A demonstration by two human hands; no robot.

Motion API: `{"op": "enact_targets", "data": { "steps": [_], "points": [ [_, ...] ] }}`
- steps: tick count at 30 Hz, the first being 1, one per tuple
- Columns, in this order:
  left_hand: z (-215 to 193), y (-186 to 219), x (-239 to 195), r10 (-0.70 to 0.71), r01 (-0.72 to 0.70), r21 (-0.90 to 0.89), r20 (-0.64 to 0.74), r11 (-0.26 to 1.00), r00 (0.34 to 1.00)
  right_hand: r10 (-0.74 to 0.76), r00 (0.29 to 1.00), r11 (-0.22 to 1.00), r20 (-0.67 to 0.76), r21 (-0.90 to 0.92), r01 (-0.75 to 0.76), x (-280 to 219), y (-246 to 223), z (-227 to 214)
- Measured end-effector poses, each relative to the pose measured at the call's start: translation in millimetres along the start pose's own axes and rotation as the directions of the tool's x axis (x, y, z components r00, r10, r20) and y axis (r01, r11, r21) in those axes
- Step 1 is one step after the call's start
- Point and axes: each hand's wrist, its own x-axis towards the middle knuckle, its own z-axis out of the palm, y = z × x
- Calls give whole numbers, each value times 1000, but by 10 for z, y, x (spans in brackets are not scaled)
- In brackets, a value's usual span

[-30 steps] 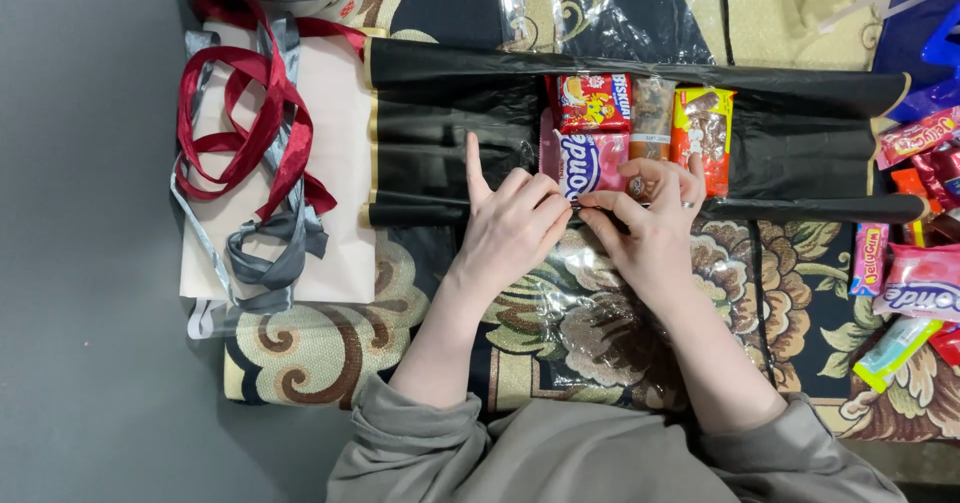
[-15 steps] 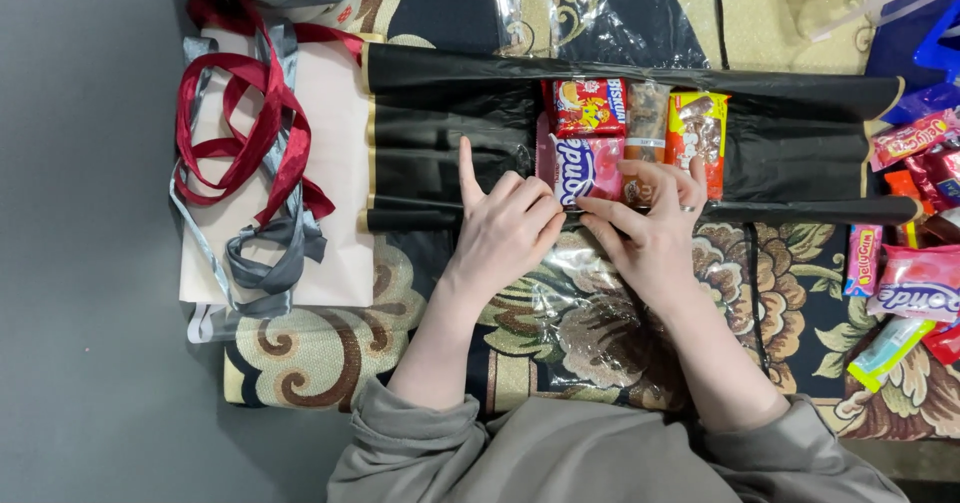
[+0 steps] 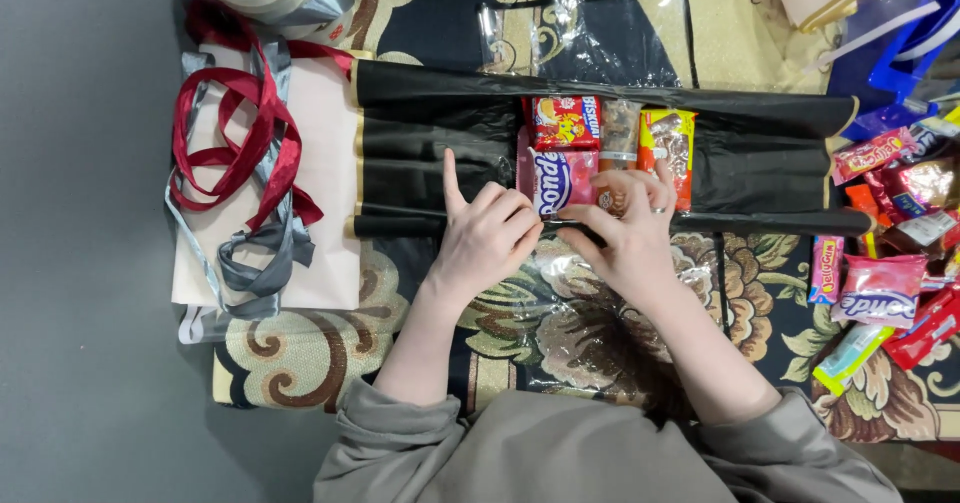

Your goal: Wrapping several snack bars in black plastic film to create a gift package at a design station.

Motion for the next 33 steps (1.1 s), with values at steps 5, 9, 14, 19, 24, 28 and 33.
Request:
{"op": "enact_targets", "data": {
  "steps": [5, 9, 14, 19, 24, 28, 33],
  "points": [
    [5, -5, 16, 6, -6, 21, 15, 1000, 1000, -12, 1000, 997, 7, -71, 12, -6, 7, 154],
    [6, 5, 52, -25, 23, 60, 44, 998, 999, 26, 999, 999, 36, 23, -26, 0, 10, 53],
    [118, 55, 213, -100, 81, 128, 148, 988, 984, 67, 993, 995, 95, -79, -60, 14, 308, -130],
    [242, -28, 243, -134, 94, 155, 268, 983, 954, 69, 984, 982, 167, -185, -37, -13, 381, -178],
    [251, -17, 410, -141, 99, 142, 323, 985, 936, 96, 981, 994, 168, -65, -86, 279, 645, -255],
    [363, -126, 382, -160, 91, 192, 386, 977, 908, 71, 974, 994, 213, -91, -53, 456, 895, -62],
    [328, -92, 549, -198, 126, 195, 414, 973, 888, -5, 964, 991, 265, -127, 40, 399, 884, -20]
  ]
}}
